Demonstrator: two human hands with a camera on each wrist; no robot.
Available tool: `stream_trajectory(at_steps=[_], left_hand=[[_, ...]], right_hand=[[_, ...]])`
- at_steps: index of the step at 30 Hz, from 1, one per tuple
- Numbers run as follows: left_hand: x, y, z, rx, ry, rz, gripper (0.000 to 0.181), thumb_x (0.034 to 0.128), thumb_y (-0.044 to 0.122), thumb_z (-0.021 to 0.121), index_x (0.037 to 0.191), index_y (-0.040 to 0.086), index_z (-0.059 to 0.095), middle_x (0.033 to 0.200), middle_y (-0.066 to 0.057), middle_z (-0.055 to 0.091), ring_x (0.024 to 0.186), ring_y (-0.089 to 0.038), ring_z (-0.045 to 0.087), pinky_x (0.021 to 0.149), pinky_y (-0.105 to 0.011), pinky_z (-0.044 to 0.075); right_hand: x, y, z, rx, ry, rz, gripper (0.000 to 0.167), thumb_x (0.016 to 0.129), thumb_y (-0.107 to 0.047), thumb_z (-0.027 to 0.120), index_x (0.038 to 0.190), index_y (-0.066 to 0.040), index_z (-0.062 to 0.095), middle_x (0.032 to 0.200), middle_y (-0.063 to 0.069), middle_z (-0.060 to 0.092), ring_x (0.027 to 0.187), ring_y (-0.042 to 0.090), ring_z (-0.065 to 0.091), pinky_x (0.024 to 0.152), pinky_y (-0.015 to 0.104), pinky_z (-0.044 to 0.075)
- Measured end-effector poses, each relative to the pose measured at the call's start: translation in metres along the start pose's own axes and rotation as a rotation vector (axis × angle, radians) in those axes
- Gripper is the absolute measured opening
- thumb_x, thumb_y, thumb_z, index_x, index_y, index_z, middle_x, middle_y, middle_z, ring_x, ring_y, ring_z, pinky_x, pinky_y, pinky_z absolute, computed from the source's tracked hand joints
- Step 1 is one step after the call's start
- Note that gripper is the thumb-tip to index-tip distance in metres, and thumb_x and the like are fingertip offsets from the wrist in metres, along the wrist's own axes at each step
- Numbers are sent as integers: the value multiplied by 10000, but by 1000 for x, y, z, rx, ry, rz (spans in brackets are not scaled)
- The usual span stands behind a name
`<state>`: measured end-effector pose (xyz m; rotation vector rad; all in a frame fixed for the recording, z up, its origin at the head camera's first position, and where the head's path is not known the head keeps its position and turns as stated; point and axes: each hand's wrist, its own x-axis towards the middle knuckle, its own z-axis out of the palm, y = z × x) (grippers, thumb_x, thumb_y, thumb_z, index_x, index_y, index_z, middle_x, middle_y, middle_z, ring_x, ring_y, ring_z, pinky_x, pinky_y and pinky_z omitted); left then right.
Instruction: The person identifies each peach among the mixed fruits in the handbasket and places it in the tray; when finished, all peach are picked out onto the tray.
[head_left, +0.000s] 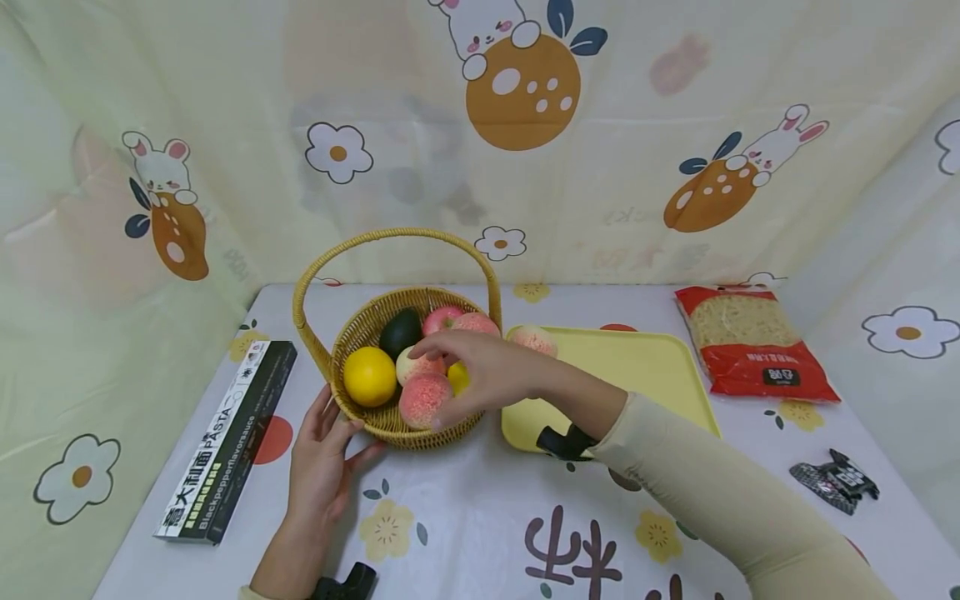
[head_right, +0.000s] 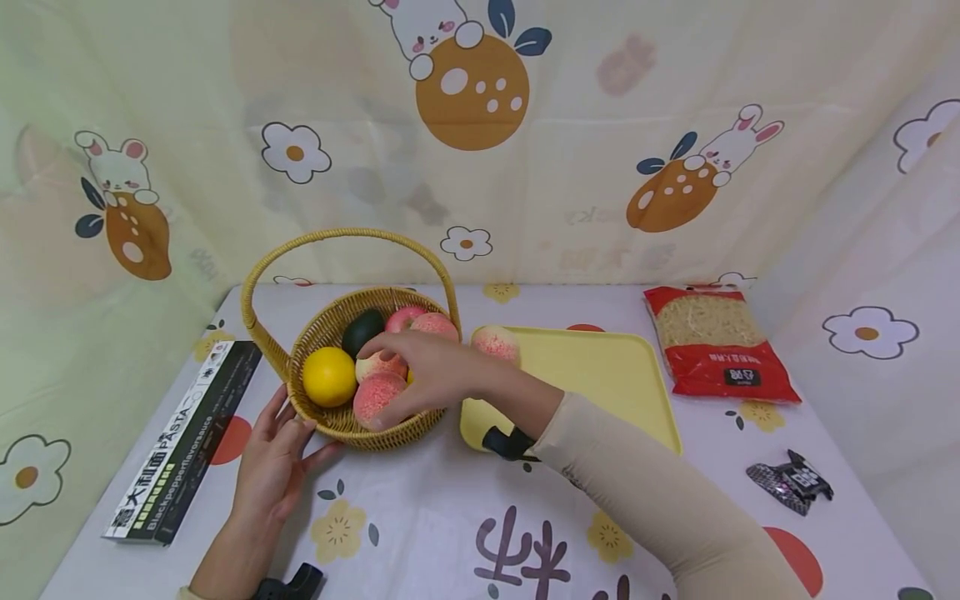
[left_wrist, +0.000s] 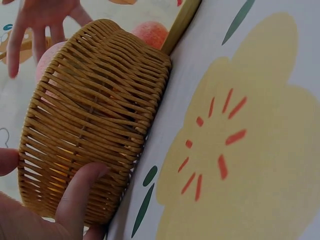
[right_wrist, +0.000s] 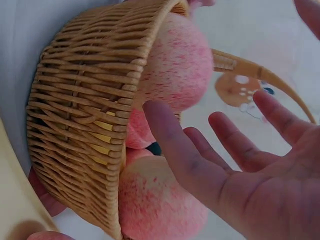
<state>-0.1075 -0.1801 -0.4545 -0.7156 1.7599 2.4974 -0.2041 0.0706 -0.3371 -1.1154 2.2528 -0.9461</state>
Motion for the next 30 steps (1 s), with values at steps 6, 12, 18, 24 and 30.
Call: stream_trajectory(at_steps=[6, 12, 18, 24, 30], left_hand=[[-1, 0, 0, 3, -12, 4, 804, 1005, 76, 579, 1666, 422, 278, 1744, 79, 290, 1412, -243, 555, 892, -397, 658], [-1, 0, 1, 9, -12, 15, 799, 1006, 75, 584, 1665, 414, 288, 1742, 75, 297, 1406, -248, 566, 888, -402, 659], [-2, 2, 1, 9, -12, 16, 800, 1007, 64, 571, 1668, 411, 282, 1747, 70, 287, 1410, -256, 560, 893, -403, 657], [-2, 2, 1, 3, -17, 25, 804, 1005, 45, 548, 1676, 389, 270, 1752, 56, 277, 1417, -265, 540, 877, -398, 664], [-2, 2, 1, 0, -18, 17, 799, 1008, 59, 555, 1674, 396, 271, 1750, 64, 281, 1410, -255, 548, 887, -404, 662]], right_hand=[[23, 0, 4, -165, -95, 34, 868, 776, -540, 875, 1515, -225, 547, 1518, 32, 577, 1347, 197, 525, 1161, 454, 478], [39, -1, 6, -250, -169, 43, 869, 772, -558, 870, 1521, -255, 551, 1538, 59, 555, 1334, 208, 518, 1161, 455, 474], [48, -3, 9, -265, -202, 48, 785, 772, -495, 889, 1461, -230, 622, 1505, 59, 574, 1287, 185, 528, 1136, 406, 491], [52, -6, 18, -327, -218, 99, 681, 748, -518, 895, 1334, -237, 695, 1333, 20, 604, 1181, 161, 542, 1031, 321, 515], [53, -6, 21, -316, -182, 130, 566, 717, -494, 928, 1176, -285, 670, 1187, -3, 590, 1090, 168, 555, 906, 289, 530]])
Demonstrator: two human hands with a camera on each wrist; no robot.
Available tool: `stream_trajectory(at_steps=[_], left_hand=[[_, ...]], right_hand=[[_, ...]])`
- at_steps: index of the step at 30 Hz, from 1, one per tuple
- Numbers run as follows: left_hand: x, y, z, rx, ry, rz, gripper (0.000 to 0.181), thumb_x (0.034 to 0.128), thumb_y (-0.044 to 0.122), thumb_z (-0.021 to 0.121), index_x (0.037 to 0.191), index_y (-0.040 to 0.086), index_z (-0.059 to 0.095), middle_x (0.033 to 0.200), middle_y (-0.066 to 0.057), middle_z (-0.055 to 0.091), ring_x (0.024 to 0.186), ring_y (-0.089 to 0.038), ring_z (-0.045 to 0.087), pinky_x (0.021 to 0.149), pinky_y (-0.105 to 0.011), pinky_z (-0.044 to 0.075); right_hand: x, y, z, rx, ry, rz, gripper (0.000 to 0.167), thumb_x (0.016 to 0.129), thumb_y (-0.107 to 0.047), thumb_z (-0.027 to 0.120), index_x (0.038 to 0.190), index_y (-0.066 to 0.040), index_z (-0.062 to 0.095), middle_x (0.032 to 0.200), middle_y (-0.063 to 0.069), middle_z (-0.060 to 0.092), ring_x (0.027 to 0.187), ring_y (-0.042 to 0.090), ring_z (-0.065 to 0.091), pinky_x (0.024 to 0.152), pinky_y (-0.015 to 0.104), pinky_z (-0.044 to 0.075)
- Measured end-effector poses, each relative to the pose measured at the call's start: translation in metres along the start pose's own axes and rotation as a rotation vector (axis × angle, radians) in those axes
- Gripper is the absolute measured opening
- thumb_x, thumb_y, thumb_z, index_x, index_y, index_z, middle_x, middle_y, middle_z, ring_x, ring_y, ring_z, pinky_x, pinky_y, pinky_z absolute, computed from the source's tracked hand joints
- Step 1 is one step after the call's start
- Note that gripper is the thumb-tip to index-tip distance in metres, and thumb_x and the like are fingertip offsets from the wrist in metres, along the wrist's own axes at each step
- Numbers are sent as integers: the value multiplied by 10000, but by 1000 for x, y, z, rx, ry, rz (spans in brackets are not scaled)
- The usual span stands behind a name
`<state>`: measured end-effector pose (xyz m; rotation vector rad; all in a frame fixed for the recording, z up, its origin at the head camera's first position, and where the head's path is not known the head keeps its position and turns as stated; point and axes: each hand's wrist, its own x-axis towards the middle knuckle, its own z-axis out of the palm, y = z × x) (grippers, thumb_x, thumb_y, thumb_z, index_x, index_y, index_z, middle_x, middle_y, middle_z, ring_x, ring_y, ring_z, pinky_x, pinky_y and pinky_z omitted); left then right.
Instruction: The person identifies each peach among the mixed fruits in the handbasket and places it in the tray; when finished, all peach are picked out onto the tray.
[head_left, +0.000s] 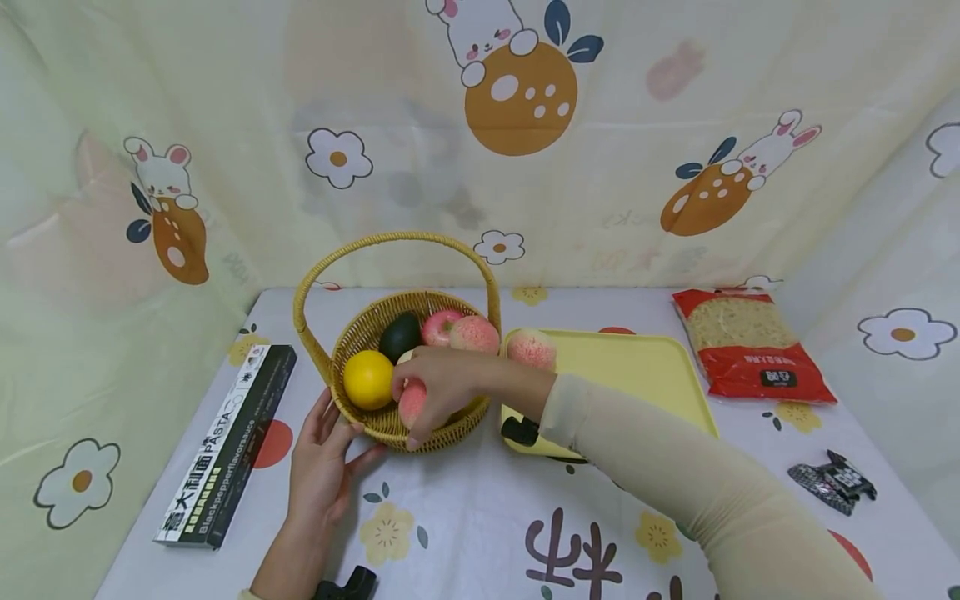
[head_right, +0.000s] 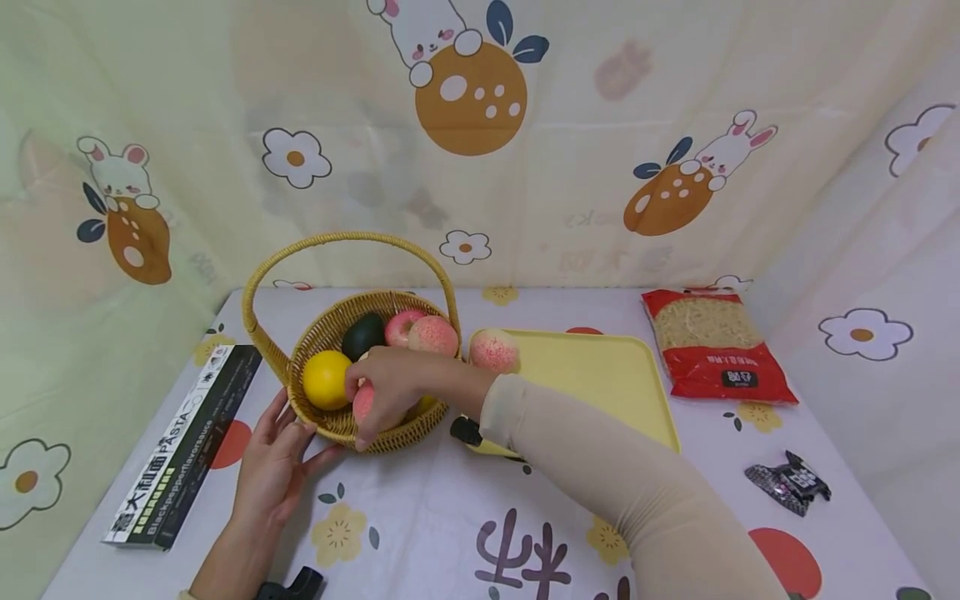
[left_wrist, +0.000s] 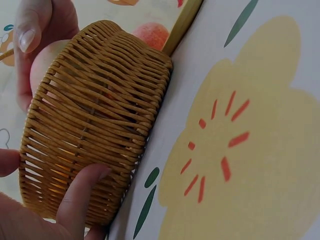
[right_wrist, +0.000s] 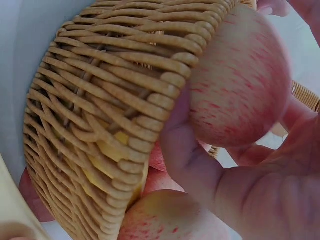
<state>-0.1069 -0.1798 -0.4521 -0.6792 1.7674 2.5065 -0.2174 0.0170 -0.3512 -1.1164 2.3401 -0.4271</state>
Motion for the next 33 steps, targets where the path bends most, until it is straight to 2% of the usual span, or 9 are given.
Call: stream_trajectory(at_steps=[10, 16, 23, 33], left_hand=[[2, -1, 1, 0, 4, 6, 799, 1003, 63, 562, 1670, 400, 280, 1743, 68, 295, 1406, -253, 555, 898, -415, 658], [1, -2, 0, 3, 8, 3, 798, 1003, 60, 561, 1670, 398, 283, 1746, 65, 292, 1413, -254, 552, 890, -410, 660], [0, -3, 0, 3, 1, 15, 799, 1003, 53, 549, 1680, 373, 268, 1747, 48, 288, 1419, -260, 540, 879, -402, 665], [0, -5, 0, 3, 2, 22, 803, 999, 54, 544, 1680, 375, 265, 1748, 48, 286, 1415, -255, 538, 883, -412, 664]], right_hand=[[2, 3, 1, 61, 9, -71, 567, 706, -436, 960, 1106, -249, 603, 1050, -34, 611, 983, 141, 572, 813, 232, 491], [2, 2, 3, 106, -10, -52, 577, 720, -398, 967, 1118, -237, 581, 1052, -39, 625, 966, 134, 594, 794, 213, 512], [3, 3, 8, 70, -11, -68, 579, 728, -353, 954, 1206, -221, 655, 1104, -54, 645, 1037, 125, 582, 907, 217, 516], [2, -2, 10, 85, 36, -59, 506, 707, -319, 957, 1107, -263, 653, 1030, -60, 656, 964, 132, 608, 818, 222, 531]])
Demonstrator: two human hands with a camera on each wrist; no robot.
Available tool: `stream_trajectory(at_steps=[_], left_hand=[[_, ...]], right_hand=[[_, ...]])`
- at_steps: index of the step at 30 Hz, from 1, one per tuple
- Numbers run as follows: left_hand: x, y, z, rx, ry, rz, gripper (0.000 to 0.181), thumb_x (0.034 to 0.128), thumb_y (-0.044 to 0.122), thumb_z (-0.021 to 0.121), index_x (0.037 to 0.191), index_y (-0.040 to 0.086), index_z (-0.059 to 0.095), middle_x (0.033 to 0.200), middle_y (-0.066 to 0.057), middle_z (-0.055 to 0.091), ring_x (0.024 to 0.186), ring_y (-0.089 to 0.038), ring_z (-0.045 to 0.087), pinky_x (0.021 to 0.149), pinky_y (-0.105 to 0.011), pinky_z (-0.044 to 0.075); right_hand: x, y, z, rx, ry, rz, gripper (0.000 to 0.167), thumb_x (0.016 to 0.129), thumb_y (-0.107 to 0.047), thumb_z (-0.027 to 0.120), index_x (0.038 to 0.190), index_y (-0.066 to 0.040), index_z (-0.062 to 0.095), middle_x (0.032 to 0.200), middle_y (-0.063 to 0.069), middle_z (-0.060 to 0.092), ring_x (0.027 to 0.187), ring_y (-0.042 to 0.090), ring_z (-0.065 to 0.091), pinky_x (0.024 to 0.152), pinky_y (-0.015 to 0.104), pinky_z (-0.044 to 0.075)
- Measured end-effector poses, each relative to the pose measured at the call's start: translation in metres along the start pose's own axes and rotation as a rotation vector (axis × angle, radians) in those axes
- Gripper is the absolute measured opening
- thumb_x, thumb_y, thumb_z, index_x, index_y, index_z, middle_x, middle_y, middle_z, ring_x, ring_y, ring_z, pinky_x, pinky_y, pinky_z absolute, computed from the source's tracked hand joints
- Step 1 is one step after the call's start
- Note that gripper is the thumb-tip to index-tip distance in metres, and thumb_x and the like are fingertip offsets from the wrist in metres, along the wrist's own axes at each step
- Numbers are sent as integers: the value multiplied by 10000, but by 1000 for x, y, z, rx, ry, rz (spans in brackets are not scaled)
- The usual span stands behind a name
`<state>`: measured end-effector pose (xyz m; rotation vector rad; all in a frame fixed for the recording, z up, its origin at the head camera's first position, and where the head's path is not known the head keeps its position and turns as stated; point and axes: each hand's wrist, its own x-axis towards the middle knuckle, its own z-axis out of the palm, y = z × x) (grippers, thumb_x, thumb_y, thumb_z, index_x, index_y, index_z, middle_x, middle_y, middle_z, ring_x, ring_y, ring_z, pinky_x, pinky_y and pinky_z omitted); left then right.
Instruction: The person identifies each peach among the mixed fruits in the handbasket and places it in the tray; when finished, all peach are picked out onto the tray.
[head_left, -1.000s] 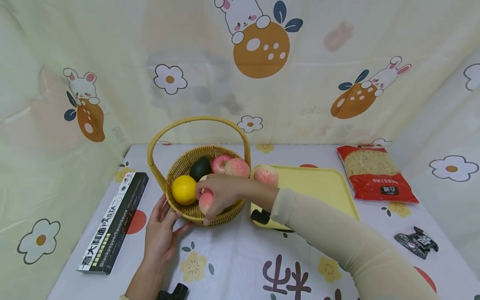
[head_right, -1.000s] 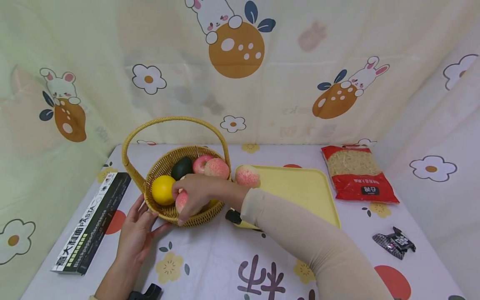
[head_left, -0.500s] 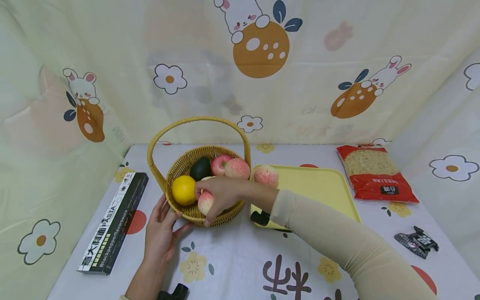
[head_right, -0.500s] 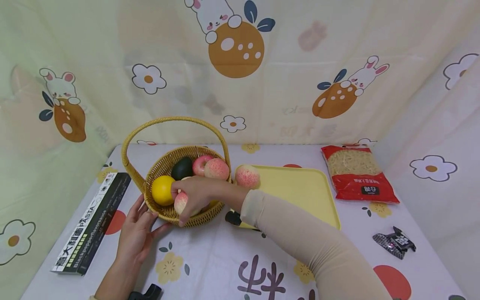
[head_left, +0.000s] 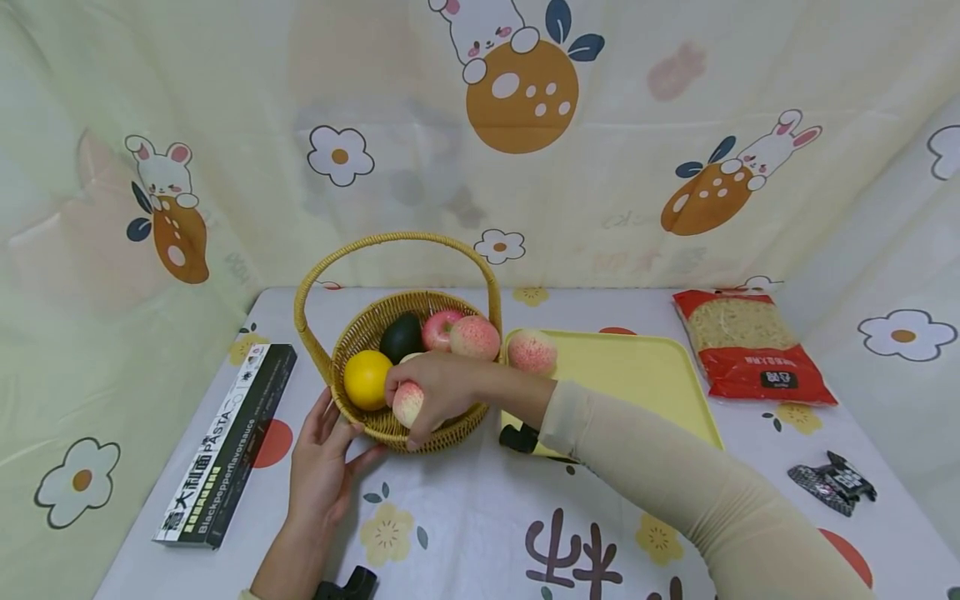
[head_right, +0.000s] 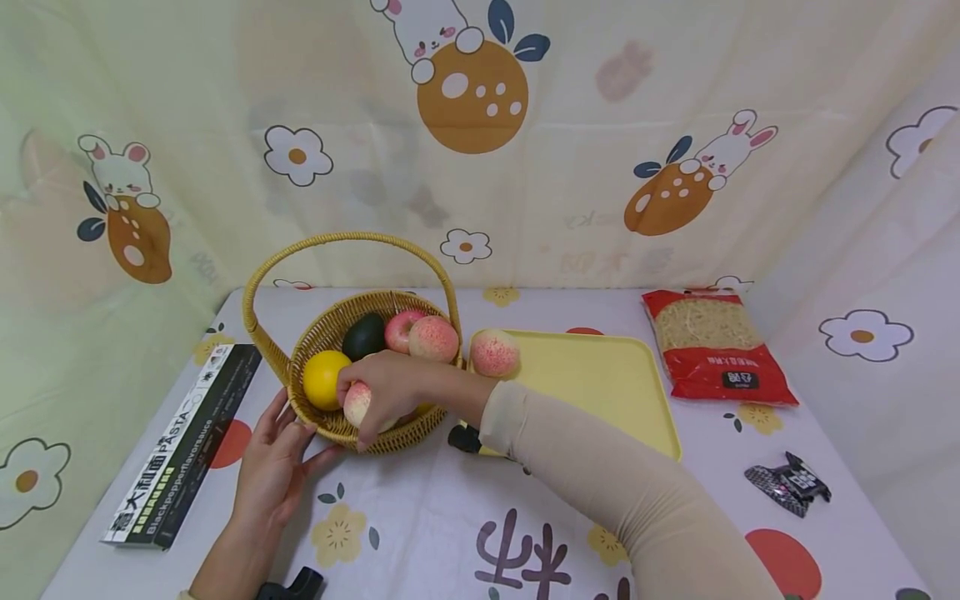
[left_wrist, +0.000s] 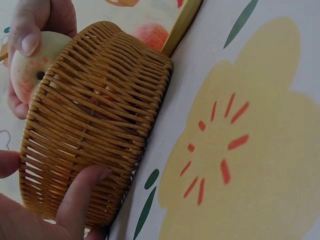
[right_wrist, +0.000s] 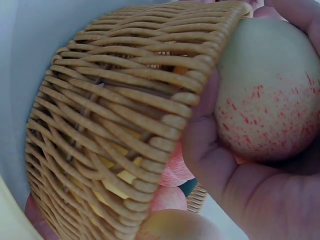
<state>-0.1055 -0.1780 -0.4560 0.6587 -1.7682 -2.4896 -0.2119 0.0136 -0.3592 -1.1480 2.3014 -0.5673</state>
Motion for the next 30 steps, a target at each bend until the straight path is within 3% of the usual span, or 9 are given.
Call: stream_trajectory(at_steps=[15, 23, 30], left_hand=[[0, 2, 1, -1, 10, -23, 812, 992, 64, 564, 1675, 391, 272, 1743, 66, 292, 1407, -230, 543, 889, -404, 661], [0, 2, 2, 1, 10, -13, 806, 996, 61, 566, 1674, 387, 278, 1738, 60, 307, 1394, -231, 551, 866, -394, 666], [-1, 2, 4, -8, 20, -3, 779, 1011, 68, 574, 1668, 381, 296, 1727, 55, 326, 1389, -250, 566, 859, -411, 668]], right_hand=[[-13, -8, -7, 142, 100, -69, 530, 704, -249, 875, 1187, -250, 659, 1066, -51, 681, 904, 131, 654, 792, 235, 588], [-37, -17, -18, 234, 142, -88, 526, 706, -257, 863, 1184, -287, 647, 1080, -35, 685, 899, 161, 674, 778, 281, 621], [-59, -17, -29, 247, 201, -113, 540, 702, -284, 861, 1203, -280, 658, 1123, -49, 662, 943, 169, 652, 792, 296, 613]])
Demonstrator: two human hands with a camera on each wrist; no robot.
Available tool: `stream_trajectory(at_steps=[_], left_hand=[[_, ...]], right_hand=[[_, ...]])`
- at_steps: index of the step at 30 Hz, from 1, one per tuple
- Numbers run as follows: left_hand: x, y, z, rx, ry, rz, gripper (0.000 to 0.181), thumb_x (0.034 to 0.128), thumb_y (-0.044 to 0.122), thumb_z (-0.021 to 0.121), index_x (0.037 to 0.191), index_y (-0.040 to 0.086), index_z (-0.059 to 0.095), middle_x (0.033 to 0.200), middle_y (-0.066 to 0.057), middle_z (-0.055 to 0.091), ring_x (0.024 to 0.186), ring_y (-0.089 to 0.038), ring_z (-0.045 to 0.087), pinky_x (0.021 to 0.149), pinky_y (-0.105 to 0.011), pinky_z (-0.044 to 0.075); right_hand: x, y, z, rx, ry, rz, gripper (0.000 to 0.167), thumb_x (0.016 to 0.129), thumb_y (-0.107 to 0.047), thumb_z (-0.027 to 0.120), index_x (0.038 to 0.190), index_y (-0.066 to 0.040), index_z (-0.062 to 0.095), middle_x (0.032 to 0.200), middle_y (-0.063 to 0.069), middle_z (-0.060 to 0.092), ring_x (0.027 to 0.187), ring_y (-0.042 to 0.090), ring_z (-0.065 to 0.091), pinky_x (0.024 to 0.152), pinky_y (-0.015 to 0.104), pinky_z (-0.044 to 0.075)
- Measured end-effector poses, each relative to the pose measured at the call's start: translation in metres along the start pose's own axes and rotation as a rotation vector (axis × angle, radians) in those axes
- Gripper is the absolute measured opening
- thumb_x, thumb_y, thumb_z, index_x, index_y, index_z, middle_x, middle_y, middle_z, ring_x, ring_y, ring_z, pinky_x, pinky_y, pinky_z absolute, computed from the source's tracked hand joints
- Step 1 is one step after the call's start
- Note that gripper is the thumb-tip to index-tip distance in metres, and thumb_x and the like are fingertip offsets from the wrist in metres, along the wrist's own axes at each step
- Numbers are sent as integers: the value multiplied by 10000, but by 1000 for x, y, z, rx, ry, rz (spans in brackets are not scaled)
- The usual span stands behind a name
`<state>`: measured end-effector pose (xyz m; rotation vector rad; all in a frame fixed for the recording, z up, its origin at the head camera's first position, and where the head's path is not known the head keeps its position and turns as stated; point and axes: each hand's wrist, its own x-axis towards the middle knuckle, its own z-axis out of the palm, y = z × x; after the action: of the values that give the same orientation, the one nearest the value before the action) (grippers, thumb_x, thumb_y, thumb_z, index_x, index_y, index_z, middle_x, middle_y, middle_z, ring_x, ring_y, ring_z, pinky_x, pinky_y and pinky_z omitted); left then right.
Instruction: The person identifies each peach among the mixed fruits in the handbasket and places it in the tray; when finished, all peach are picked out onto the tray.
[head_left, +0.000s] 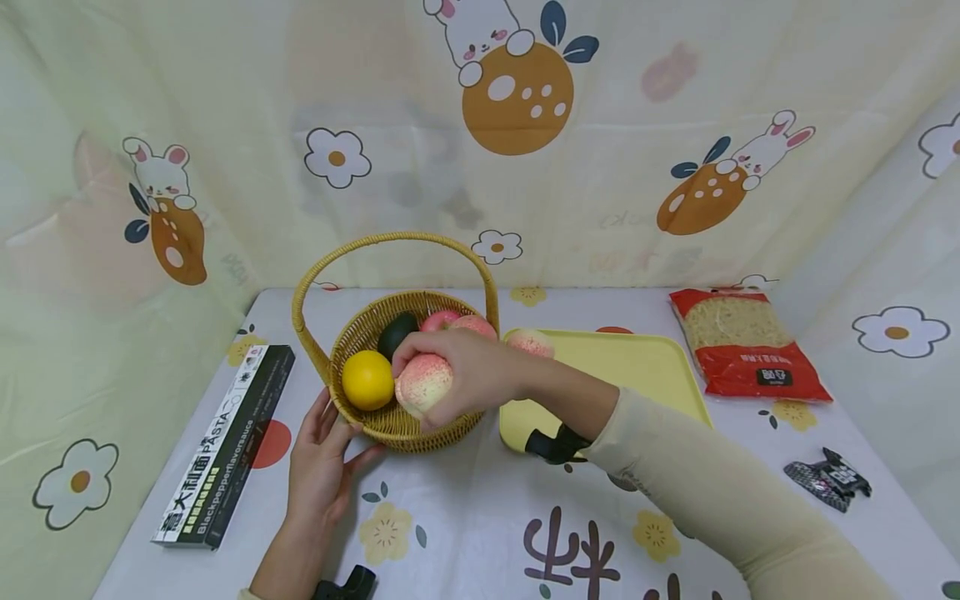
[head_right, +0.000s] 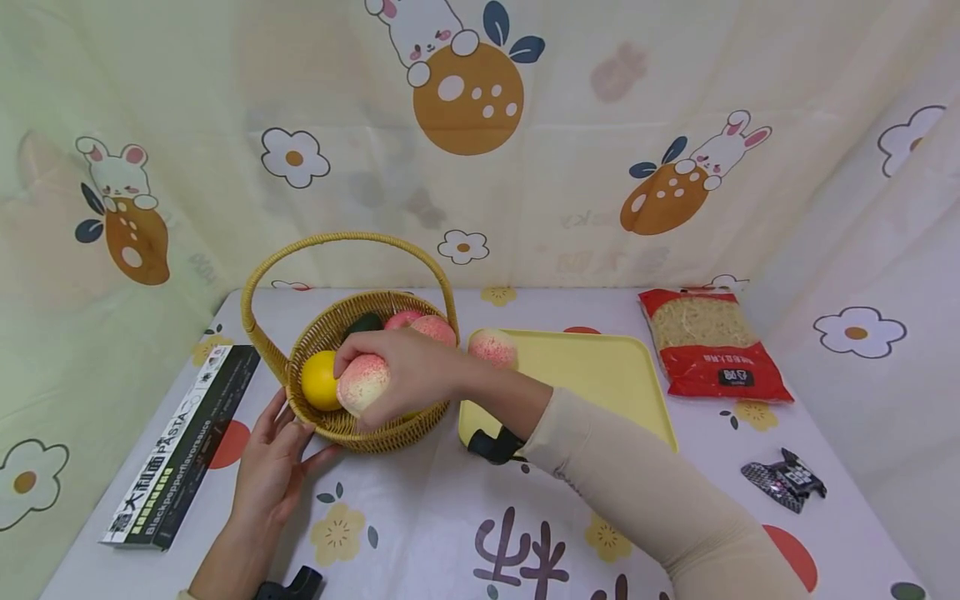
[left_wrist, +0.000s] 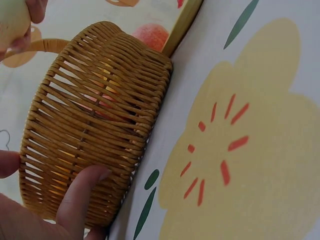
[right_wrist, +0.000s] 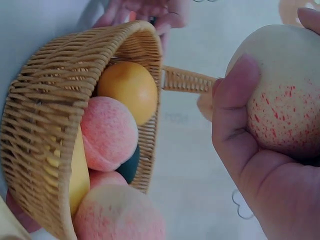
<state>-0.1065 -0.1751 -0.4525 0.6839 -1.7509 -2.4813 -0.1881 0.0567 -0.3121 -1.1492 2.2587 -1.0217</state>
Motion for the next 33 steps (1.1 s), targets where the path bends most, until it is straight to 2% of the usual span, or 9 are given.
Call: stream_trajectory(at_steps=[5, 8, 12, 17, 25, 29, 33], left_hand=[[0, 1, 1, -2, 7, -15, 786, 1006, 68, 573, 1666, 395, 296, 1732, 66, 315, 1396, -244, 565, 870, -414, 666], [1, 1, 0, -3, 7, -23, 793, 1002, 66, 572, 1666, 399, 293, 1735, 73, 308, 1400, -239, 561, 884, -422, 662], [1, 1, 0, 0, 14, -29, 806, 996, 59, 569, 1670, 396, 283, 1741, 68, 297, 1408, -240, 555, 894, -428, 659], [0, 1, 0, 7, 28, -27, 823, 988, 46, 562, 1676, 391, 269, 1749, 52, 281, 1414, -240, 547, 892, -436, 660], [-1, 2, 1, 19, 31, -29, 815, 994, 57, 563, 1675, 395, 270, 1749, 54, 282, 1408, -239, 559, 890, -432, 661], [0, 3, 2, 17, 33, -28, 811, 997, 62, 566, 1674, 397, 272, 1747, 57, 286, 1405, -237, 565, 887, -427, 660], [1, 3, 3, 14, 32, -21, 808, 1000, 64, 565, 1675, 395, 268, 1746, 54, 290, 1405, -235, 564, 890, -430, 659]], right_hand=[[-18, 8, -9, 45, 39, 19, 508, 694, -272, 864, 1161, -311, 668, 1211, -44, 616, 1090, 201, 590, 813, 338, 628], [-32, 19, -12, 69, 68, 58, 506, 687, -261, 864, 1153, -311, 673, 1202, -17, 621, 1075, 218, 600, 787, 354, 628], [-55, 36, -20, 115, 100, 119, 511, 697, -212, 877, 1156, -294, 667, 1124, 17, 660, 951, 258, 653, 745, 363, 613], [-87, 58, -33, 161, 157, 162, 488, 732, -161, 875, 1161, -258, 666, 1132, 39, 669, 976, 285, 642, 769, 373, 603], [-138, 92, -56, 157, 310, 266, 517, 745, -176, 883, 1198, -174, 636, 1128, 120, 635, 1022, 326, 599, 716, 379, 626], [-155, 109, -65, 191, 346, 317, 505, 786, -148, 871, 1223, -123, 619, 1115, 162, 625, 973, 301, 628, 675, 395, 642], [-162, 128, -72, 199, 363, 378, 512, 818, -143, 860, 1261, -102, 605, 1122, 188, 626, 903, 275, 659, 665, 415, 649]])
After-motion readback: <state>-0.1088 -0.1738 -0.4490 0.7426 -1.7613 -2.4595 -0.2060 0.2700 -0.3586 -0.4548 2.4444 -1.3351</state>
